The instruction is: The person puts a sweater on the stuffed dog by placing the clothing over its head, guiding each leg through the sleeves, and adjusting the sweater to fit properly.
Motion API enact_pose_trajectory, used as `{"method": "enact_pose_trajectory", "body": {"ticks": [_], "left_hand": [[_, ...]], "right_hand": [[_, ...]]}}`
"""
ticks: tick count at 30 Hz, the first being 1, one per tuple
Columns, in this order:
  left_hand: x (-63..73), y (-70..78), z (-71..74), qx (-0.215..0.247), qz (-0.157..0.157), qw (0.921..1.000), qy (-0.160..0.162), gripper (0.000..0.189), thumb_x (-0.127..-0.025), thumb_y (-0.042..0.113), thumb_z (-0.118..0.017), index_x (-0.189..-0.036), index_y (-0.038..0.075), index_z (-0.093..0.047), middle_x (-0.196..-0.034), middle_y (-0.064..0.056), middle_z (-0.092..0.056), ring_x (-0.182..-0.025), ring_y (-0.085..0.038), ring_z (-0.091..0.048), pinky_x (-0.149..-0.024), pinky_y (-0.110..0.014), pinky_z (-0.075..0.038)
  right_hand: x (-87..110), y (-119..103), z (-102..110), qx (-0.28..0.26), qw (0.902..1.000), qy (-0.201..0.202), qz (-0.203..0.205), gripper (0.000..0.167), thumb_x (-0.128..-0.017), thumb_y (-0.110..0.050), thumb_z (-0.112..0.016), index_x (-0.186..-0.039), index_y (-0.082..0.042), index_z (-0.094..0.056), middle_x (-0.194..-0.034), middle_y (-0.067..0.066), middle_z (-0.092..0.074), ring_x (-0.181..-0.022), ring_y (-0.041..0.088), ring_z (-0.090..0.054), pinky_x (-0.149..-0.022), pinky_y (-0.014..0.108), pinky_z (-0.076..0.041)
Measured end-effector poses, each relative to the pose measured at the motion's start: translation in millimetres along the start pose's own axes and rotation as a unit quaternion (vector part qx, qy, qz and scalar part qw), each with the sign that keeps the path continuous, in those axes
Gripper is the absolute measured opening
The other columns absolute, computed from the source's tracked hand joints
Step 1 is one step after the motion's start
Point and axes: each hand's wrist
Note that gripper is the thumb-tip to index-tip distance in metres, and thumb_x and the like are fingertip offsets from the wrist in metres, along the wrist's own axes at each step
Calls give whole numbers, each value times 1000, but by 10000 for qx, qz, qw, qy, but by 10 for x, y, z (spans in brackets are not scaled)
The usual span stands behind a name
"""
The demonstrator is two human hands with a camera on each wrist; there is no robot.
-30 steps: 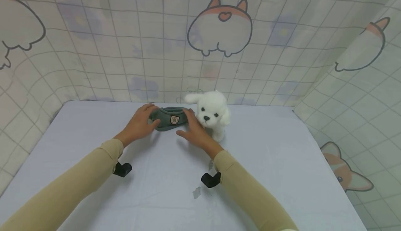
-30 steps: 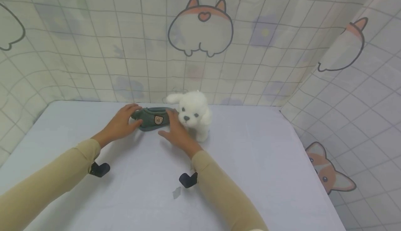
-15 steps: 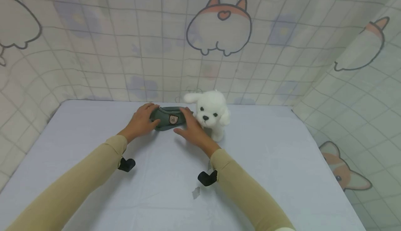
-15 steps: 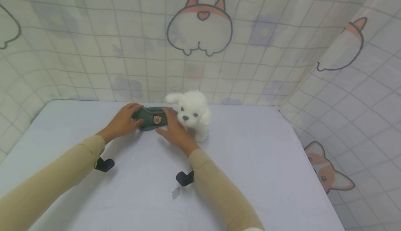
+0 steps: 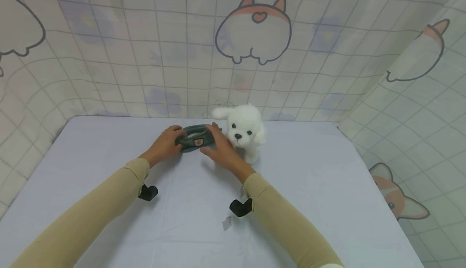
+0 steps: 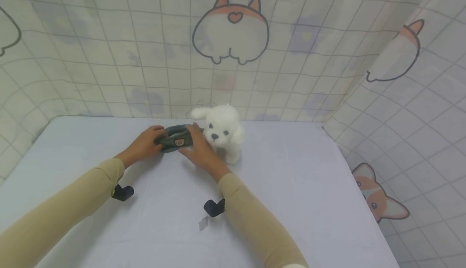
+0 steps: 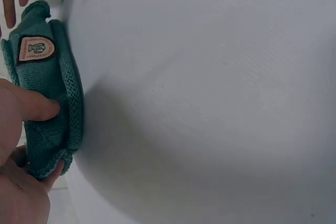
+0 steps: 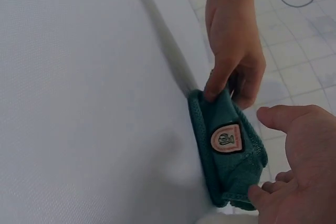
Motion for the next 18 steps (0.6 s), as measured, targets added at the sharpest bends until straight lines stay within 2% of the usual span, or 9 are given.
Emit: {"method": "enact_pose_trajectory", "body": {"ticks": [10, 18], "left_hand": [[126, -72, -39, -156, -347, 9993, 68, 25, -85, -3, -58, -109, 3, -63, -138, -26, -47, -129, -46, -44, -107, -58, -37], [297, -55, -68, -43, -682, 9976, 65, 23, -81, -7, -60, -100, 5, -63, -137, -25, -49, -128, -45, -45, -105, -58, -40]], "right_hand": [[-15, 14, -4, 160, 9999, -24, 55, 67, -95, -30, -62, -152, -21, -27, -163, 6, -17, -150, 19, -17, -122, 39, -19], [-6, 3, -11, 117, 9997, -201, -119, 61, -96, -35, -59, -149, -22, -32, -155, 1, -38, -145, 17, -32, -119, 38, -28]]}}
Point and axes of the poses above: each hand's wrist, its own x-axis away from the middle knuckle, its own z-axis out of the back of the hand, y = z × x
